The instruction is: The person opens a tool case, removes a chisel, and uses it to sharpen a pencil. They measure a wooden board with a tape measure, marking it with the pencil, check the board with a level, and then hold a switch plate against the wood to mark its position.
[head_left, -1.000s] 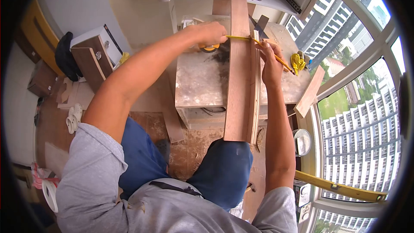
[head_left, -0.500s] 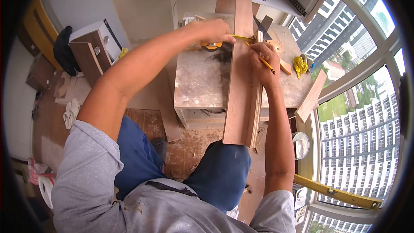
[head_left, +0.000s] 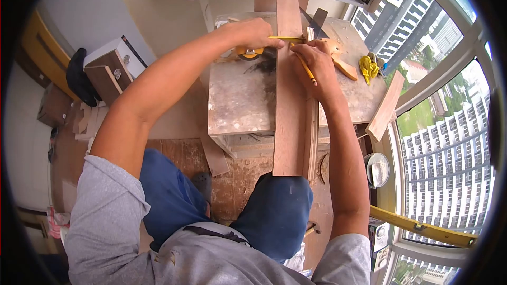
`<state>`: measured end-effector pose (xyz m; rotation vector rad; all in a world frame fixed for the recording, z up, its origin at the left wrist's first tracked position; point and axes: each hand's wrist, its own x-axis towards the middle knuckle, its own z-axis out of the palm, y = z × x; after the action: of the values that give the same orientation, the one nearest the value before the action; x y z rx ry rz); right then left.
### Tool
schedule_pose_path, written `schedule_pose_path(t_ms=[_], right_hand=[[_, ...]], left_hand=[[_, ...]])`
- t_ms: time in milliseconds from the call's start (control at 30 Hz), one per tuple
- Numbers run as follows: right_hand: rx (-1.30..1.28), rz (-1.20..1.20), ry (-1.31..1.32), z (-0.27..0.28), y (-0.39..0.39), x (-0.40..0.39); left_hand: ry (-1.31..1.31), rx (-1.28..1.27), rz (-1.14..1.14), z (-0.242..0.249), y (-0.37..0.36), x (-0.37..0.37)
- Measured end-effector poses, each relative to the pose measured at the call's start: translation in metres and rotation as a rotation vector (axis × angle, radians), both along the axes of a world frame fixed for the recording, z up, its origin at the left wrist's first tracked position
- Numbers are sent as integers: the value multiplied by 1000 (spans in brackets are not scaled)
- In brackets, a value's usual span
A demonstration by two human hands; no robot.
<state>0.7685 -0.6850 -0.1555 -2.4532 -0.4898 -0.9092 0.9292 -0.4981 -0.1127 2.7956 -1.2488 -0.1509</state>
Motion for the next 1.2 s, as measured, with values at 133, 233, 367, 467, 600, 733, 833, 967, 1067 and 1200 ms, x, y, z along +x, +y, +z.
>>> schedule_pose_path(t_ms=[133,233,367,467,600,733,833,967,1067,1200], right_hand=[[-29,1,-43,-3,-2,1],[-32,-31,-43,-1,1,2],[-72,-7,-61,0,1,2],[-48,2,-66,0,1,3],[-103,-2,-65,5,2,2],[-106,-19,-31,4,3,2],[-127,-20,-36,5,2,2],[-122,2,-64,5,1,3],[-127,15,-51,7,1,2],[-163,13,-35,7,-1,4]], left_hand=[[28,66,-6,1,-4,7],[46,55,4,4,-4,5],[49,62,6,4,-4,4],[52,84,30,9,-4,1],[52,90,67,13,-4,-7],[74,93,68,13,-4,-7],[58,92,59,10,-5,-2],[56,94,60,11,-5,-5],[51,96,52,11,-4,-5],[75,103,42,13,-5,-6]])
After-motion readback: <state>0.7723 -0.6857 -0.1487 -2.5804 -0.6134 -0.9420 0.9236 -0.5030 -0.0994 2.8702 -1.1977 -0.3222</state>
